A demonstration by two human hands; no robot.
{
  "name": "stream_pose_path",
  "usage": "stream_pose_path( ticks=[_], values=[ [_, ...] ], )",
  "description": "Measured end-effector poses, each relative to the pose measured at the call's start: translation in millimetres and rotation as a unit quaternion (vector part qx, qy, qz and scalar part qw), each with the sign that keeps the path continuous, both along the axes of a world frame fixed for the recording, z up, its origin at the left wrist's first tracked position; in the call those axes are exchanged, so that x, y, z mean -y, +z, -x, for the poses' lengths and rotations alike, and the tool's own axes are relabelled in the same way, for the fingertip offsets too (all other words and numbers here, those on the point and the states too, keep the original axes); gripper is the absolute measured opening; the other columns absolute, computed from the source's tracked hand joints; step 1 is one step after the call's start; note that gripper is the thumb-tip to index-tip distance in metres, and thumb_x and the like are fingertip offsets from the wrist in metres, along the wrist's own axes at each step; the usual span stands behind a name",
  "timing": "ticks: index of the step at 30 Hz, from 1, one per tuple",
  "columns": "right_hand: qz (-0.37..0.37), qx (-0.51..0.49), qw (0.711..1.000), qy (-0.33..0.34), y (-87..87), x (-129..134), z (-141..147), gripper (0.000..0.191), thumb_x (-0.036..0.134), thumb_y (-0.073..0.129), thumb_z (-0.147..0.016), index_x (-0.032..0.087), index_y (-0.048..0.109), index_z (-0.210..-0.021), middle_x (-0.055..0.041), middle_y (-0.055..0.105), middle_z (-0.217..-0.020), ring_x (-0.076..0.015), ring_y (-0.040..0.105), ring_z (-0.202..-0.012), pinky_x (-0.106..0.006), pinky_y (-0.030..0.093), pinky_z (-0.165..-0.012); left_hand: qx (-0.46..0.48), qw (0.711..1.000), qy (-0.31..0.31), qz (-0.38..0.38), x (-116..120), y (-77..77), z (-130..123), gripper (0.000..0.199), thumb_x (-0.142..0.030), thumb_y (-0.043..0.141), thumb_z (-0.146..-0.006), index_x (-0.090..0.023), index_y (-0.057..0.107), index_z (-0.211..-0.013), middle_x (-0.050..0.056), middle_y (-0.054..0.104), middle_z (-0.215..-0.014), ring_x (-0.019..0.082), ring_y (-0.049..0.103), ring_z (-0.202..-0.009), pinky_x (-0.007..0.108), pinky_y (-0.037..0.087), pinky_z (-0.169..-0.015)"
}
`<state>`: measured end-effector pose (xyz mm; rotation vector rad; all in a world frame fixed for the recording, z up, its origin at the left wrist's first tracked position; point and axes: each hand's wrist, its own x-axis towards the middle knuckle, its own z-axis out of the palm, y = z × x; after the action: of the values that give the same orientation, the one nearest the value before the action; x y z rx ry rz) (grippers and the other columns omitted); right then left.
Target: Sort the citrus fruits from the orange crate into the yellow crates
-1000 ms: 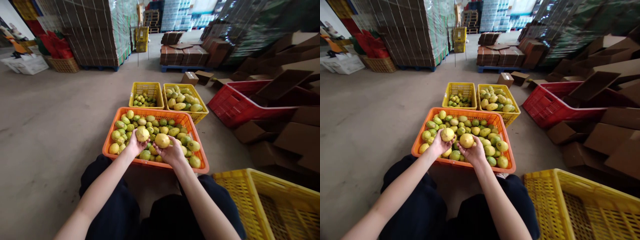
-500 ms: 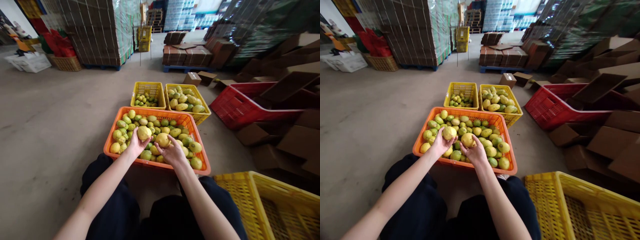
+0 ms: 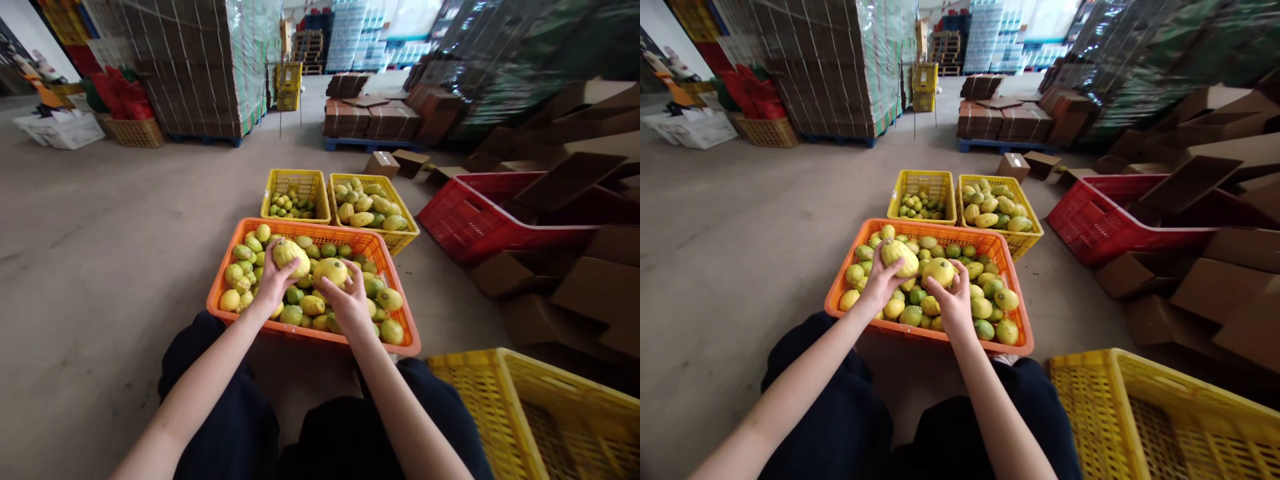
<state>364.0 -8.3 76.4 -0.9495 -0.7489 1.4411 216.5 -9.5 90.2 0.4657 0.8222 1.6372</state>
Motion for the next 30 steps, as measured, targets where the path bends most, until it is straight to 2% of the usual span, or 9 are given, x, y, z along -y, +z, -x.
stream_pose_path(
  ticks=[3,5,8,11,15,20,23,26,30],
  values=[
    [-0.065,0.071,0.995,-0.018,-1.2,1,-1,0.066,0.026,0.092,-0.059,0.030,0.056,-0.115,0.0033,0.066,-0.109,-0.0149,0.068,-0.093,-0.027,0.058,-0.086,-0.063,0.997,0.020,-0.045,3,-1.2,-3,0.064,0.001,0.086,-0.060,-0.027,0.066,-0.113,0.001,0.065,-0.123,0.019,0.063,-0.115,0.020,0.054,-0.091],
    [-0.089,0.101,0.991,-0.027,-2.3,1,-2,0.065,0.026,0.091,-0.060,0.030,0.057,-0.115,0.0021,0.065,-0.114,-0.0161,0.067,-0.098,-0.028,0.056,-0.089,-0.086,0.994,0.019,-0.063,3,-2.6,-3,0.061,0.001,0.087,-0.058,-0.024,0.067,-0.110,0.003,0.066,-0.121,0.020,0.061,-0.118,0.021,0.051,-0.097],
    [-0.107,0.131,0.985,-0.035,-4.4,-1,-4,0.066,0.029,0.092,-0.058,0.030,0.057,-0.115,0.0002,0.063,-0.117,-0.0190,0.066,-0.100,-0.033,0.056,-0.091,-0.162,0.982,0.016,-0.097,1,-7.5,-2,0.058,-0.010,0.092,-0.058,-0.023,0.066,-0.107,0.004,0.066,-0.120,0.022,0.060,-0.120,0.027,0.049,-0.101],
    [-0.119,0.145,0.981,-0.038,-7.0,-2,-6,0.067,0.032,0.092,-0.057,0.029,0.057,-0.114,-0.0017,0.061,-0.119,-0.0215,0.066,-0.101,-0.038,0.055,-0.092,-0.253,0.956,0.014,-0.150,-1,-14.8,0,0.062,-0.023,0.094,-0.058,-0.026,0.062,-0.111,0.005,0.063,-0.122,0.024,0.060,-0.119,0.033,0.049,-0.103],
    [-0.127,0.145,0.980,-0.043,-8.9,-3,-7,0.068,0.033,0.092,-0.057,0.030,0.056,-0.115,-0.0023,0.060,-0.121,-0.0228,0.066,-0.102,-0.039,0.057,-0.090,-0.287,0.943,0.011,-0.168,-2,-19.3,0,0.059,-0.028,0.092,-0.064,-0.028,0.059,-0.114,0.006,0.061,-0.125,0.024,0.060,-0.120,0.035,0.049,-0.102],
    [-0.122,0.134,0.982,-0.045,-6.5,-3,-6,0.068,0.031,0.092,-0.056,0.029,0.057,-0.114,-0.0021,0.060,-0.120,-0.0225,0.066,-0.101,-0.037,0.058,-0.086,-0.258,0.955,0.006,-0.148,1,-13.3,-1,0.065,-0.022,0.093,-0.060,-0.027,0.057,-0.114,0.006,0.063,-0.124,0.024,0.060,-0.121,0.034,0.049,-0.102],
    [-0.105,0.129,0.985,-0.045,-3.8,-2,-5,0.070,0.030,0.093,-0.054,0.029,0.057,-0.114,-0.0017,0.063,-0.120,-0.0219,0.066,-0.100,-0.036,0.057,-0.086,-0.219,0.970,-0.003,-0.109,3,-10.2,0,0.069,-0.018,0.095,-0.054,-0.026,0.055,-0.111,0.003,0.067,-0.113,0.023,0.064,-0.110,0.032,0.052,-0.094],
    [-0.060,0.085,0.994,-0.036,-1.0,-1,-5,0.069,0.033,0.092,-0.056,0.029,0.056,-0.114,-0.0005,0.067,-0.113,-0.0209,0.067,-0.094,-0.035,0.057,-0.081,-0.148,0.987,-0.033,-0.060,4,-8.2,2,0.056,-0.026,0.093,-0.060,-0.025,0.057,-0.104,0.001,0.069,-0.101,0.022,0.067,-0.099,0.031,0.055,-0.085],
    [-0.016,-0.004,1.000,0.007,4.7,-2,-6,0.044,0.038,0.084,-0.063,0.026,0.058,-0.097,0.0020,0.068,-0.091,-0.0204,0.066,-0.085,-0.032,0.056,-0.069,0.003,0.993,-0.116,0.038,2,-2.9,3,0.041,-0.040,0.084,-0.070,-0.021,0.064,-0.100,0.005,0.072,-0.100,0.028,0.070,-0.101,0.037,0.059,-0.083]
  ],
)
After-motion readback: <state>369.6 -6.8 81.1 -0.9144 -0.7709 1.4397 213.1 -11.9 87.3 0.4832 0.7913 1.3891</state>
